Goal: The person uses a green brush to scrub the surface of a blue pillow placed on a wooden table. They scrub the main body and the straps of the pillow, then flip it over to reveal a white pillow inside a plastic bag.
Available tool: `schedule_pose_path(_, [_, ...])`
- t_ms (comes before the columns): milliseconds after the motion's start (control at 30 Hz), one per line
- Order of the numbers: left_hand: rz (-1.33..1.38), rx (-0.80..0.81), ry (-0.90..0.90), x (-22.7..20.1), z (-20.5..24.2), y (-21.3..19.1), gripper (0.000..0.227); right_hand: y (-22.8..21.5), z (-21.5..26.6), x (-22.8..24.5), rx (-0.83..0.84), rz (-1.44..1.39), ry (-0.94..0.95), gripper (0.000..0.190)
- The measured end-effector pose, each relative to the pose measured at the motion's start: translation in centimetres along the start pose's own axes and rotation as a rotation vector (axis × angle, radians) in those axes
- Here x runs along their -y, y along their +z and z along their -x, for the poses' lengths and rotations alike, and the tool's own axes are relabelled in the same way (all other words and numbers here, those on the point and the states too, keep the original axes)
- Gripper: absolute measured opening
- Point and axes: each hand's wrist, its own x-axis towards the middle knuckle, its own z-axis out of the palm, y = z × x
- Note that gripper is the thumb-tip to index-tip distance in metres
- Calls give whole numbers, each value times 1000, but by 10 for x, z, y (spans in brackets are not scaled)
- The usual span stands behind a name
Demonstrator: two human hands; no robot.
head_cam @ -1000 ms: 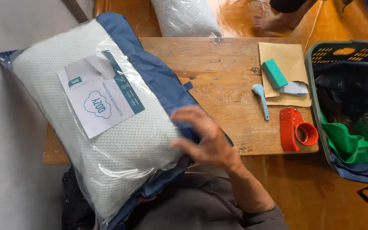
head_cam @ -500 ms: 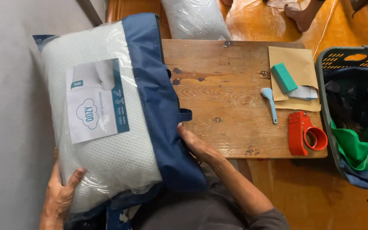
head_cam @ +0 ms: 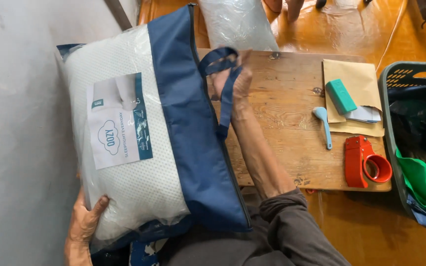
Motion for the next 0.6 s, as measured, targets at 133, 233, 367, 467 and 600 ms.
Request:
schedule_pose_path(133, [100,85,-27,-35,22,-1,128,76,41,3,34,598,-411,77])
schedule_pose_path(233, [567,241,123,-35,10,2,135,93,73,-7,578,1493,69,67])
schedule_pose_path(367, [283,225,179,-44,-5,10,124,86,108,-19,493,1878,-63,38])
schedule_pose_path(467, [332,288,172,-63,4,28,119,87,131,-3,219,1769,-134,31])
schedule_pose_path(600, [114,372,365,-113,29,61,115,89,148,33,-6,1725,-378,29])
